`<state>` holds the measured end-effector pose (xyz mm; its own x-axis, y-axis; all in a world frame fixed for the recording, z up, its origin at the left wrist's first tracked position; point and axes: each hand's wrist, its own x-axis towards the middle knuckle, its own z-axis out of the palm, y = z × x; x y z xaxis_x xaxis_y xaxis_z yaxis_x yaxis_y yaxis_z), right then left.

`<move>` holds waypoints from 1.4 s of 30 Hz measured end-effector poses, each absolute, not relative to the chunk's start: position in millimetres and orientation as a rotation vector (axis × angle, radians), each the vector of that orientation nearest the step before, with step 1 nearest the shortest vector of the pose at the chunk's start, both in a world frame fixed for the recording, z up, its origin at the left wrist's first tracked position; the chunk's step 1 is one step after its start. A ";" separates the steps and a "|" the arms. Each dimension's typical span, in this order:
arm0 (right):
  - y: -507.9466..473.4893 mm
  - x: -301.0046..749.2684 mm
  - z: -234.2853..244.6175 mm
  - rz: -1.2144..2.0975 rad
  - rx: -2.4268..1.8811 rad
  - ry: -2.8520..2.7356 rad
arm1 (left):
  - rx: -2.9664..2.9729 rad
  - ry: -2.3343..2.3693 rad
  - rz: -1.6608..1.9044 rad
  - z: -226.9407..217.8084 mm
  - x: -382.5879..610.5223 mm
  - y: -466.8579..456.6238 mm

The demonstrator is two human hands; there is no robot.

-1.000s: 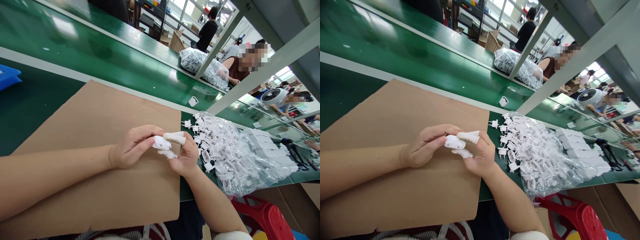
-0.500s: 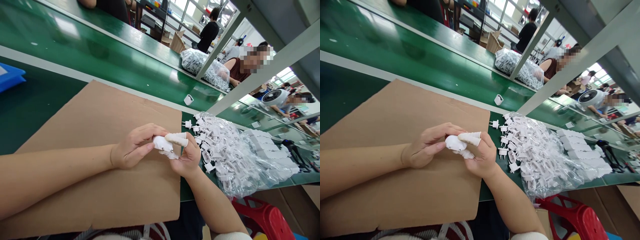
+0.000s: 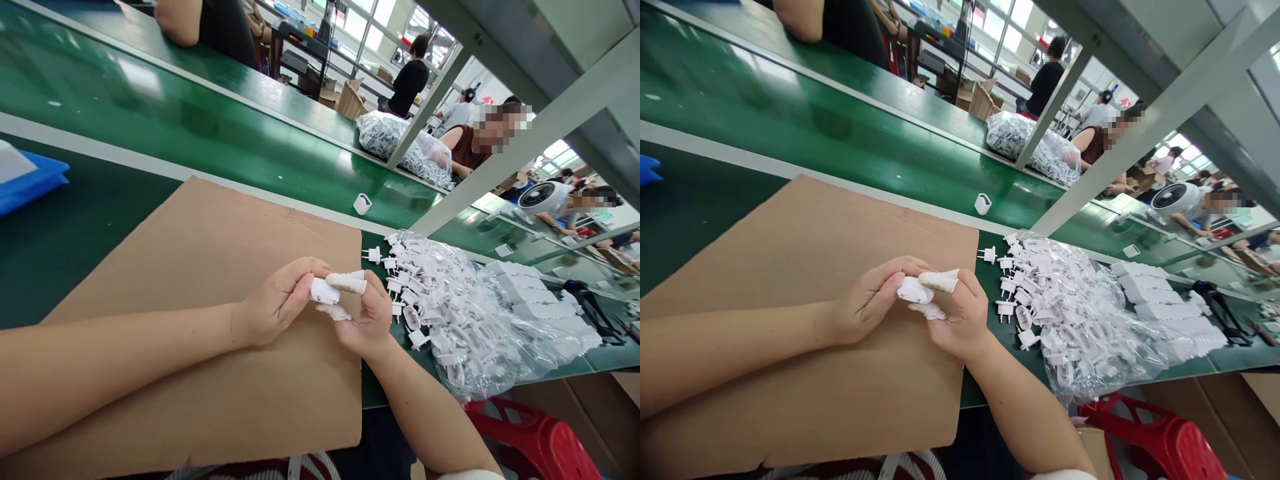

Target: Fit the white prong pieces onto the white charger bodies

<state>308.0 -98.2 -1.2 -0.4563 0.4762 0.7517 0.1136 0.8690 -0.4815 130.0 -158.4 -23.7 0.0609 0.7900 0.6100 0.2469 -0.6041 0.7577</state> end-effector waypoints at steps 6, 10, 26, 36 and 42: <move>-96.6 308.3 -0.2 0.546 -0.497 -1.972 | 2.014 1.020 1.483 -23.3 130.9 -159.8; -95.3 307.6 -1.5 0.605 -0.509 -1.942 | 1.989 0.991 1.469 -24.8 128.9 -159.5; -18.4 330.9 -28.7 0.269 -0.966 -2.260 | 0.748 1.037 1.362 21.0 120.1 -143.7; -17.0 345.8 -24.5 -0.230 -1.212 -2.557 | 0.949 1.966 2.182 63.9 -97.5 -216.8; -31.2 337.4 -4.9 -0.118 -1.244 -2.333 | 1.171 2.322 2.191 56.7 -202.7 -279.2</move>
<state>337.4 -31.2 -4.9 -0.4648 0.7577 0.4582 0.8002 0.5810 -0.1490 -202.7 -279.2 56.7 -0.7336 0.2978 0.6108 0.6271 -0.0495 0.7773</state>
